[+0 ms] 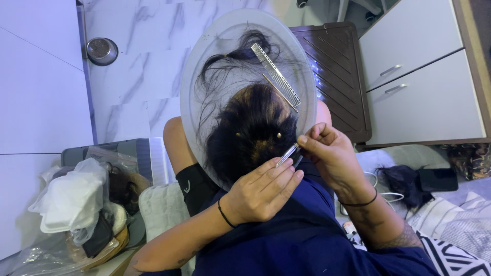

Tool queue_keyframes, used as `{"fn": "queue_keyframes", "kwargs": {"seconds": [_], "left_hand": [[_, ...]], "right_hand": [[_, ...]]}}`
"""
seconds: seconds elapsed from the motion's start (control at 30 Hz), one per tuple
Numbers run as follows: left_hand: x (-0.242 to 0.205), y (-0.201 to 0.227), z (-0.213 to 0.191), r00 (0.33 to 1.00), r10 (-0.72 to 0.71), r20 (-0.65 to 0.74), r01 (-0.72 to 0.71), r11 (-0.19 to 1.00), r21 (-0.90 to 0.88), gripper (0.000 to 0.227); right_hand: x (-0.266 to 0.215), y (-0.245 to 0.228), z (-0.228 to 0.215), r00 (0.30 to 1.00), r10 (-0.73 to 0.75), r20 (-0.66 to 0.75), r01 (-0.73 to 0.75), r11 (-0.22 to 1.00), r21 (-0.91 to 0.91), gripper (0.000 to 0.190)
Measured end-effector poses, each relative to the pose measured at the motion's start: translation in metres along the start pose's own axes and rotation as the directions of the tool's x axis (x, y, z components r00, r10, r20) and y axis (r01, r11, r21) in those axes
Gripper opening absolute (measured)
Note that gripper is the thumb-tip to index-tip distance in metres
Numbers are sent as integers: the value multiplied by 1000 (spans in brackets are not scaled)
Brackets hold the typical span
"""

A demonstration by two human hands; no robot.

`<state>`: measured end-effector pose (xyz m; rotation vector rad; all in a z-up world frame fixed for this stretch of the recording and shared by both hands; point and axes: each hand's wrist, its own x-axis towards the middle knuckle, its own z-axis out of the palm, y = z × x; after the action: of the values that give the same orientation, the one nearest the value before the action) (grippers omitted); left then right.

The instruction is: Repairing a hairpiece by ventilating hair strands using a needle tool and a comb

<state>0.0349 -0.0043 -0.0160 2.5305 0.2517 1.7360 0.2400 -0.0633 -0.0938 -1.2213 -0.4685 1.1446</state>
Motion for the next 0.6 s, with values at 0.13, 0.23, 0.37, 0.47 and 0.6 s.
{"fn": "queue_keyframes", "kwargs": {"seconds": [0.13, 0.23, 0.37, 0.47, 0.6], "left_hand": [[1, 1, -1, 1000, 6, 7, -6, 1000, -1, 23], [1, 0, 0, 1000, 24, 18, -24, 1000, 4, 24], [1, -2, 0, 997, 69, 23, -70, 997, 29, 20], [-1, -4, -2, 995, 95, 40, -97, 995, 33, 19], [2, -4, -6, 993, 92, 69, -93, 996, 6, 19]], "right_hand": [[-13, -4, 19, 1000, -6, -19, 7, 999, 32, 26], [-23, -10, 35, 997, -32, -66, 32, 999, 4, 27], [-31, -9, 47, 991, -68, -112, 65, 997, -29, 30], [-34, -5, 50, 985, -129, -111, 117, 987, -107, 28], [-36, -33, 56, 846, -500, 187, 519, 689, -507, 31]]}}
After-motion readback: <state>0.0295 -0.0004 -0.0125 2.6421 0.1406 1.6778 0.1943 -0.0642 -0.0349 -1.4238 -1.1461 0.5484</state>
